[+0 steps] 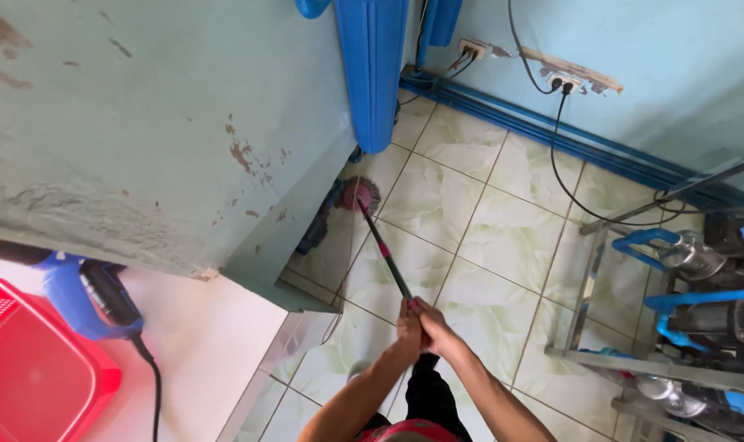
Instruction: Mop the floor of a water purification and storage area.
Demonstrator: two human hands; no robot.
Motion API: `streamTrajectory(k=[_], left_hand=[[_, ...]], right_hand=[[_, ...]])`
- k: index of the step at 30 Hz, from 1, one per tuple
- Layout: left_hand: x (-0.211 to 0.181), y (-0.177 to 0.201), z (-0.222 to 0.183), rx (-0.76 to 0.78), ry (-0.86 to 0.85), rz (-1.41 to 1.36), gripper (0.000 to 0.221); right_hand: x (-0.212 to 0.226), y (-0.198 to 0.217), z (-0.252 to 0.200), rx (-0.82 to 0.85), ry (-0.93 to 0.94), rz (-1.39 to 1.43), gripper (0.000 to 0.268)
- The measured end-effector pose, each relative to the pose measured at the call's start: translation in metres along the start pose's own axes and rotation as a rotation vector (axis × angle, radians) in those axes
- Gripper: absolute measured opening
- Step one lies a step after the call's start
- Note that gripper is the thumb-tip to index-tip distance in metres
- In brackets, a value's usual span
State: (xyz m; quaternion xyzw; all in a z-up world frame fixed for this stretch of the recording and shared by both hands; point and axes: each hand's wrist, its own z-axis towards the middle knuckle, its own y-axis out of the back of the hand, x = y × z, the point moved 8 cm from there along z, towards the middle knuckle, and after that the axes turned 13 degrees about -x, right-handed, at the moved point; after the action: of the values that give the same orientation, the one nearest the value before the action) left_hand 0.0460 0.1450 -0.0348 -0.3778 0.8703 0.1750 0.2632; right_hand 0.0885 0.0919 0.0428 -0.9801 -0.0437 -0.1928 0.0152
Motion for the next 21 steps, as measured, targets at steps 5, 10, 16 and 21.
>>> streamTrajectory(k=[5,10,16,21], left_hand=[[0.129,0.017,-0.057,0.438,0.497,-0.080,0.048],[0.180,0.035,-0.162,0.615,0.885,0.016,0.056],[0.220,0.070,-0.187,0.504,0.912,0.306,0.056],[0.162,0.096,-0.140,0.334,0.695,0.433,0.053]], right_hand=[[-0.097,0.086,-0.003,0.027,0.232,-0.165,0.053],[-0.152,0.137,-0.122,-0.050,0.022,-0.106,0.046],[-0.209,0.139,-0.148,-0.015,-0.022,-0.095,0.037],[-0.177,0.064,-0.164,-0.099,-0.148,0.259,0.037]])
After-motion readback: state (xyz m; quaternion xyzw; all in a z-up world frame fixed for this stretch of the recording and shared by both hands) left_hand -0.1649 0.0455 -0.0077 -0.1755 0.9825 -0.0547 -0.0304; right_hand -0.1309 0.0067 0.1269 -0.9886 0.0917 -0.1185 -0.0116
